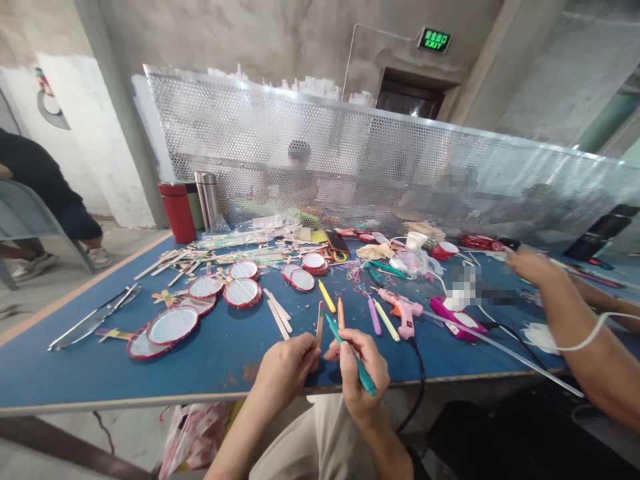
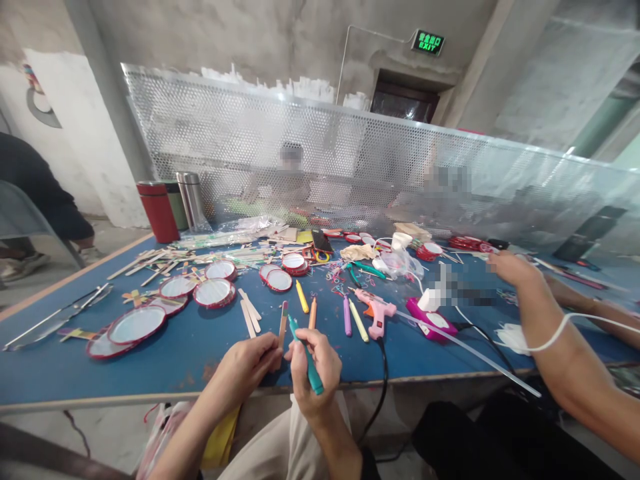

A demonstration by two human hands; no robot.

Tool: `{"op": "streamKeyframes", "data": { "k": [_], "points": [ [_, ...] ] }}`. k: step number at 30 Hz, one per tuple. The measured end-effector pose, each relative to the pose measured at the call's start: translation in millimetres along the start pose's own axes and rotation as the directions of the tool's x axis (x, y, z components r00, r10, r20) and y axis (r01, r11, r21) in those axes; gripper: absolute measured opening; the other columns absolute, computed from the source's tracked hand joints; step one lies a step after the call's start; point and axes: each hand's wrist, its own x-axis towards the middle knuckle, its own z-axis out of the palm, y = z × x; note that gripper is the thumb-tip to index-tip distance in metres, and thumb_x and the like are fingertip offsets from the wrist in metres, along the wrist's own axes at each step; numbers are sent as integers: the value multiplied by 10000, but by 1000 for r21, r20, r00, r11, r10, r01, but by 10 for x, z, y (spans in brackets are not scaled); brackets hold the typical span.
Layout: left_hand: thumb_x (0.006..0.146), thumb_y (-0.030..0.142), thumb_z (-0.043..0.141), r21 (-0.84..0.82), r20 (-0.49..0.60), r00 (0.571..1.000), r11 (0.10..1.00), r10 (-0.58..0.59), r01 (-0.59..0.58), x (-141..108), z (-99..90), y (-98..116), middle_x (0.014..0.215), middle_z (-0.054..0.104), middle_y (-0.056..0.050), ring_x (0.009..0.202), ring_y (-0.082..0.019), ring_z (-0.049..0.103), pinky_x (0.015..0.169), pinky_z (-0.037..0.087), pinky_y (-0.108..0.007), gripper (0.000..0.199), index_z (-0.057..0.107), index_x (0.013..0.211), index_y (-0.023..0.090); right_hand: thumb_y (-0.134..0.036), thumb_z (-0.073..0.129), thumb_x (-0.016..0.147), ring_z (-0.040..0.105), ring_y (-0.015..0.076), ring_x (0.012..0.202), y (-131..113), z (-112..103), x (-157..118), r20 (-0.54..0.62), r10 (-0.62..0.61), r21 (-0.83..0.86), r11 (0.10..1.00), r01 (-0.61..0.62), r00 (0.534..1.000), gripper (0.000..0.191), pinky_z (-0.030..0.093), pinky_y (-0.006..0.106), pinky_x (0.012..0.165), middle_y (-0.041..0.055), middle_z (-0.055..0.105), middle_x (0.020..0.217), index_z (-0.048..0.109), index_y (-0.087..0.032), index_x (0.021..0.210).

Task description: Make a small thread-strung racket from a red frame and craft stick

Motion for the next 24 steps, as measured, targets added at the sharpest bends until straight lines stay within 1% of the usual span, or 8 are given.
{"op": "streamKeyframes", "data": {
  "k": [6, 10, 13, 15, 17, 20, 22, 24],
  "points": [
    [871, 257, 369, 1, 9, 1000, 1000, -12, 12, -1, -5, 25, 657, 644, 4, 599, -127, 579, 591, 372, -206, 228, 445, 659, 220, -174, 481, 902, 670, 129, 583, -46, 5, 63, 22, -45, -7, 999, 45, 999, 144, 551, 266, 633, 6, 687, 719, 576, -188, 1009],
    [876, 276, 374, 9, 12, 1000, 1000, -19, 19, 7, 5, 13, 653, 638, 4, 598, -128, 574, 592, 367, -209, 231, 429, 658, 222, -184, 484, 903, 668, 134, 583, -42, 0, 58, 44, -32, -11, 999, 33, 999, 140, 547, 267, 623, 0, 678, 695, 584, -191, 1000],
    [876, 276, 376, 9, 12, 1000, 1000, -28, 28, 10, 7, 12, 654, 633, 1, 604, -133, 569, 597, 363, -214, 232, 426, 655, 222, -192, 478, 913, 664, 144, 599, -4, 6, 10, -4, -2, 21, 1000, 2, 1000, 140, 545, 281, 627, -4, 664, 668, 590, -195, 997],
    [876, 272, 374, 4, 17, 999, 1000, -30, 30, 6, 4, 20, 649, 626, 4, 601, -133, 564, 598, 360, -216, 233, 430, 656, 222, -196, 464, 927, 667, 145, 612, 23, 17, -22, -71, 33, 67, 997, -28, 997, 164, 550, 282, 622, 5, 668, 695, 584, -190, 1039],
    [877, 267, 373, -1, 22, 999, 1000, -27, 27, 1, -2, 29, 650, 626, 5, 605, -134, 561, 602, 359, -217, 233, 437, 658, 222, -203, 453, 940, 653, 130, 569, 40, 31, -38, -114, 69, 96, 994, -58, 991, 195, 547, 269, 596, -4, 654, 687, 570, -184, 1095],
    [875, 263, 378, -8, 29, 999, 1000, -18, 18, -3, -12, 32, 672, 637, 1, 621, -137, 567, 609, 360, -220, 225, 448, 666, 221, -222, 452, 951, 579, 90, 436, 38, 51, -22, -105, 98, 93, 992, -89, 990, 209, 516, 221, 509, -49, 599, 605, 561, -184, 1125],
    [874, 266, 382, -15, 30, 999, 1000, -13, 14, -2, -17, 28, 679, 638, -2, 624, -139, 568, 608, 360, -221, 218, 458, 675, 220, -246, 466, 951, 540, 73, 385, 24, 63, 12, -92, 131, 77, 989, -124, 987, 186, 494, 195, 459, -63, 579, 573, 580, -185, 1085],
    [873, 272, 390, -26, 30, 1000, 1000, -4, 5, -1, -20, 24, 679, 637, -1, 627, -140, 568, 606, 358, -221, 211, 466, 683, 221, -280, 494, 943, 534, 69, 377, 11, 74, 53, -105, 188, 73, 981, -181, 976, 169, 494, 187, 441, -58, 588, 583, 599, -181, 1031]
  ]
}}
